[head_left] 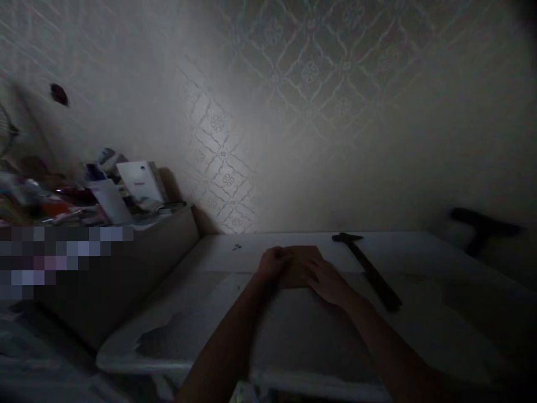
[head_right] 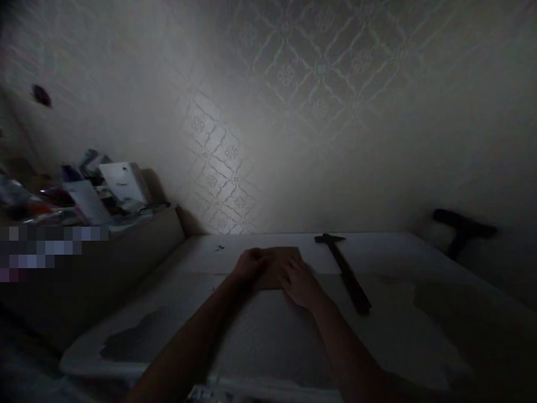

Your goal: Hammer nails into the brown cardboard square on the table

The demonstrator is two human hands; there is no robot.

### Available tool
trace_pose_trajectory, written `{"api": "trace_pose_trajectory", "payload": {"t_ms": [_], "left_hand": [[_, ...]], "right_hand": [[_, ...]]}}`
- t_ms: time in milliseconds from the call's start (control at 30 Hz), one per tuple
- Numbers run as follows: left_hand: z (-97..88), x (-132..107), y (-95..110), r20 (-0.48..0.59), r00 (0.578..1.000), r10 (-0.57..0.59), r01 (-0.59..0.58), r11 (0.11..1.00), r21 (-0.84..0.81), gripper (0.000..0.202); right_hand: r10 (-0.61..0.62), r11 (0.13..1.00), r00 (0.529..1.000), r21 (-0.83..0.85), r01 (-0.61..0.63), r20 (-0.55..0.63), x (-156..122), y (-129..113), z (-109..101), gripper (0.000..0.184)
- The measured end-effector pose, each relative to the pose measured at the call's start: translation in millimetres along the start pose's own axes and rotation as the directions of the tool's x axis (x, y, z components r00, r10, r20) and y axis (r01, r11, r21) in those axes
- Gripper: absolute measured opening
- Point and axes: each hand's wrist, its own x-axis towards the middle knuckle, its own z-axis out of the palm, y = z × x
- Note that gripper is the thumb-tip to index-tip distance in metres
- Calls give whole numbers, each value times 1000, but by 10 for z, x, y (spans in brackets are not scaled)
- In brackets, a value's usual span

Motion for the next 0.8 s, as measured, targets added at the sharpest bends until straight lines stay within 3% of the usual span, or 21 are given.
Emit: {"api": "trace_pose_trajectory", "payload": {"t_ms": [233,333,400,467,600,667,800], "left_hand": [[-4,0,-7,32,999,-15,14,1000,24,17],[-10,-8,9,37,999,-26,25,999,28,17],[-12,-10,14,36,999,-31,30,999,29,17],[-10,-8,11,33,999,-34,33,999,32,17],[3,1,-13,39,999,-22,22,1000,19,18],[12,3,-24,36,999,-14,14,1000,5,17],[32,1,-33,29,999,-16,16,1000,-9,14]], "right_hand": [[-13,1000,1000,-6,13,-15,13,-12,2,46],[68,994,994,-81,-75,-89,14,30,-73,43],[209,962,960,-140,-236,-184,-4,90,-171,42],[378,889,886,-163,-428,-267,-41,170,-284,42],[604,725,744,-190,-662,-285,-137,347,-445,44],[639,697,721,-197,-690,-268,-169,427,-477,45],[648,730,729,-94,-677,-218,-159,545,-495,43]]}}
